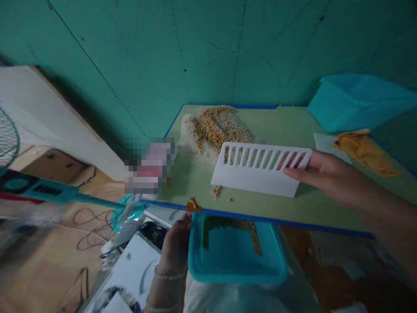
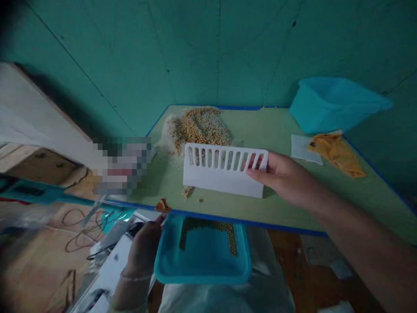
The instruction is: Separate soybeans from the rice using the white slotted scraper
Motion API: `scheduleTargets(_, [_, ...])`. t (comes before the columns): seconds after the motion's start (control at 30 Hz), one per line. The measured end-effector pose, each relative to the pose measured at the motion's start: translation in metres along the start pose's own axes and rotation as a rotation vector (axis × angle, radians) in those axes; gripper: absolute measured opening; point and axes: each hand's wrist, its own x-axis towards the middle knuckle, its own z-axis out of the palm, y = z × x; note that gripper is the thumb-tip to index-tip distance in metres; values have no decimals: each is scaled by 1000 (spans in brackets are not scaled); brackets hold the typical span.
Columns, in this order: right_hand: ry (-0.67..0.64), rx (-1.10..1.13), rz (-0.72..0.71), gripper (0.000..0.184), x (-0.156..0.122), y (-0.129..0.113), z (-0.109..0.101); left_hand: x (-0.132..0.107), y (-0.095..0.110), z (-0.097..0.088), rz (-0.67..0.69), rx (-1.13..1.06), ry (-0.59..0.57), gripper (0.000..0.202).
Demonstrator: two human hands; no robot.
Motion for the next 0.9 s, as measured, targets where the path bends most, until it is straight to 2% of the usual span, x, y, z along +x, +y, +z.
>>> scheduleTargets(0.13, [-10, -2, -37, 23, -4, -2, -4, 2, 1, 1, 17, 50, -38, 18])
scheduleTargets(0.6, [-62, 49, 18, 24, -7, -5, 1, 8, 1, -7, 62, 177, -174, 15])
scheduleTargets(0.9, [-127, 1, -2, 24, -12, -6, 0, 9, 0, -9, 33, 110, -157, 18])
